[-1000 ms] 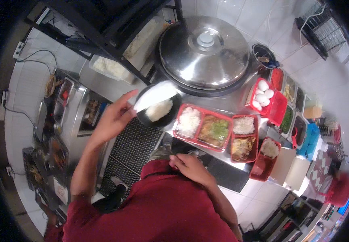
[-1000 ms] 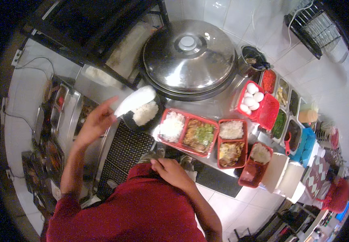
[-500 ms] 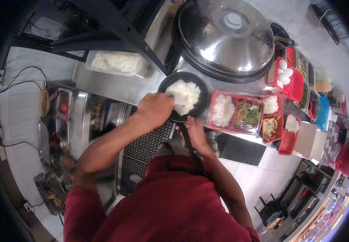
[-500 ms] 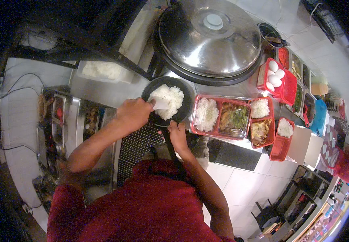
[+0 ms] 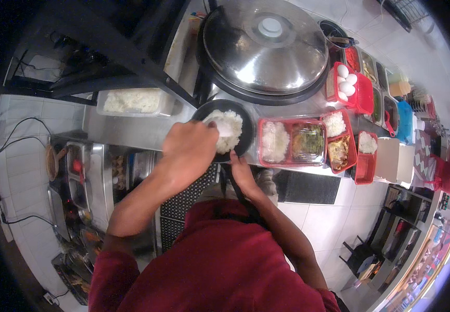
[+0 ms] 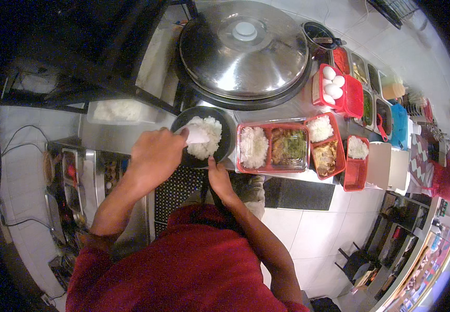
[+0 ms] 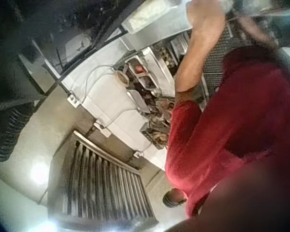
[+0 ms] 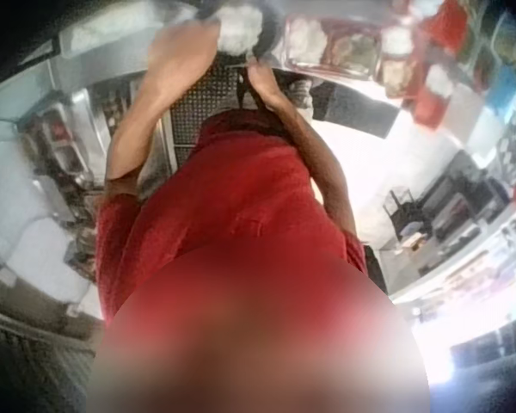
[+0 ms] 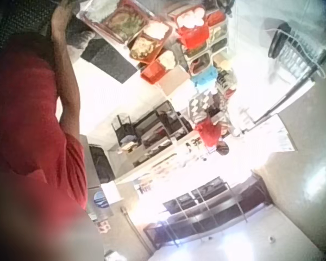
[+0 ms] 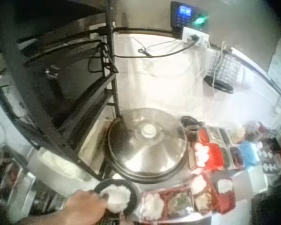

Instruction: The person scoops rice into a black bowl and into red bento trays, then adds cooked meat and sauce from a pan. They retrieve breaded cutlets from a refrigerator, place them in sauce, and cut them into strips using kitchen shears. The cutlets are arranged in the bento trays alongside rice and vegetables.

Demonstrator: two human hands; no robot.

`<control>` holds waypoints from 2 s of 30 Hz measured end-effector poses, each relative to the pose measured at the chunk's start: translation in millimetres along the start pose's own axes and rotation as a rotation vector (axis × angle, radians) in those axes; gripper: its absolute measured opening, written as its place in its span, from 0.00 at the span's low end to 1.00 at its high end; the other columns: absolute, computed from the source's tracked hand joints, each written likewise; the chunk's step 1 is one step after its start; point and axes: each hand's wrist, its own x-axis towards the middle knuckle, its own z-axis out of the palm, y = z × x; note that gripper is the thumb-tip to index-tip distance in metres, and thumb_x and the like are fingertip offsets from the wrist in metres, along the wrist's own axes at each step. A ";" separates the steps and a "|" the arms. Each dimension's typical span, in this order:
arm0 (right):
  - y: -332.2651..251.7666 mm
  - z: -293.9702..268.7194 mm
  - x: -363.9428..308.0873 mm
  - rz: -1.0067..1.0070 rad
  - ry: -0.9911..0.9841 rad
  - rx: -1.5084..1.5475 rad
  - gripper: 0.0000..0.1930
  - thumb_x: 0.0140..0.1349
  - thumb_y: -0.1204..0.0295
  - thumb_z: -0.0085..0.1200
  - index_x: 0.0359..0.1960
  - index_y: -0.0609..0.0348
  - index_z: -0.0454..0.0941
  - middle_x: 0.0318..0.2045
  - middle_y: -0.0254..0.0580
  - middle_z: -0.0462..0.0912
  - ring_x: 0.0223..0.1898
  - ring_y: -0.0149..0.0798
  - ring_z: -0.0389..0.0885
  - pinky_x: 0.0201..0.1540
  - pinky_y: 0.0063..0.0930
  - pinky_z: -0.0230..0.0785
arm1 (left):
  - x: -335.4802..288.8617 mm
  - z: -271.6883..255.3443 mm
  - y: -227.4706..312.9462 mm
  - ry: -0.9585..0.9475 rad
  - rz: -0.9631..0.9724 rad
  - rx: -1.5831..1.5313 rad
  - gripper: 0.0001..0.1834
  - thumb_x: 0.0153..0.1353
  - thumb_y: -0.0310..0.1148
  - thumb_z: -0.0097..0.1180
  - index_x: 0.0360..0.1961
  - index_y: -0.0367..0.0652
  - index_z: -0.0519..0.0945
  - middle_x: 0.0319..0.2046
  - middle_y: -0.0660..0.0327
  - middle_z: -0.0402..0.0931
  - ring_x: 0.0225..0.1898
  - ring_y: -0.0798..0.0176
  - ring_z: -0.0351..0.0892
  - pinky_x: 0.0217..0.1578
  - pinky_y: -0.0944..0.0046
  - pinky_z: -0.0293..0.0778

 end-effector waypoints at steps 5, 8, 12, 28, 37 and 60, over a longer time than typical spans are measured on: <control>-3.4 -2.5 -3.3 -0.299 0.118 -0.479 0.25 0.72 0.53 0.37 0.54 0.63 0.73 0.37 0.57 0.83 0.43 0.64 0.79 0.49 0.61 0.64 | 17.2 12.6 6.9 -0.012 0.105 0.017 0.10 0.59 0.29 0.50 0.35 0.39 0.82 0.27 0.46 0.82 0.31 0.47 0.85 0.35 0.49 0.78; 1.0 -3.1 -0.6 -0.486 0.153 -0.736 0.23 0.72 0.54 0.37 0.52 0.61 0.74 0.33 0.52 0.84 0.39 0.59 0.82 0.42 0.62 0.66 | 6.8 24.9 -1.1 -0.075 0.035 0.000 0.09 0.59 0.30 0.51 0.35 0.39 0.82 0.28 0.46 0.82 0.33 0.47 0.85 0.36 0.49 0.78; 5.9 -6.6 6.9 -0.454 -0.066 -0.580 0.24 0.73 0.55 0.35 0.48 0.65 0.74 0.30 0.50 0.84 0.28 0.49 0.81 0.34 0.49 0.68 | -0.9 31.0 3.1 -0.116 0.041 0.064 0.10 0.61 0.33 0.51 0.38 0.42 0.83 0.28 0.49 0.82 0.33 0.47 0.85 0.36 0.48 0.79; -30.7 -6.9 -11.8 0.118 -0.400 0.808 0.22 0.76 0.64 0.28 0.34 0.72 0.67 0.35 0.68 0.81 0.18 0.33 0.64 0.25 0.31 0.61 | 14.7 37.4 -1.2 -0.078 -0.013 0.058 0.12 0.62 0.39 0.54 0.32 0.42 0.84 0.29 0.48 0.82 0.33 0.45 0.84 0.37 0.46 0.76; -27.7 -3.8 -10.8 0.085 -0.423 0.819 0.22 0.77 0.63 0.26 0.38 0.74 0.65 0.36 0.69 0.81 0.22 0.37 0.70 0.28 0.35 0.66 | 20.8 24.1 -3.0 0.001 -0.011 0.034 0.12 0.62 0.39 0.54 0.35 0.43 0.84 0.30 0.48 0.83 0.34 0.45 0.84 0.37 0.48 0.77; -17.2 0.4 -1.5 0.053 -0.460 0.906 0.20 0.76 0.63 0.29 0.43 0.72 0.66 0.39 0.65 0.82 0.27 0.39 0.76 0.33 0.35 0.72 | 11.1 28.4 0.2 -0.144 -0.019 0.110 0.12 0.61 0.40 0.56 0.32 0.43 0.83 0.28 0.50 0.83 0.32 0.47 0.84 0.36 0.48 0.76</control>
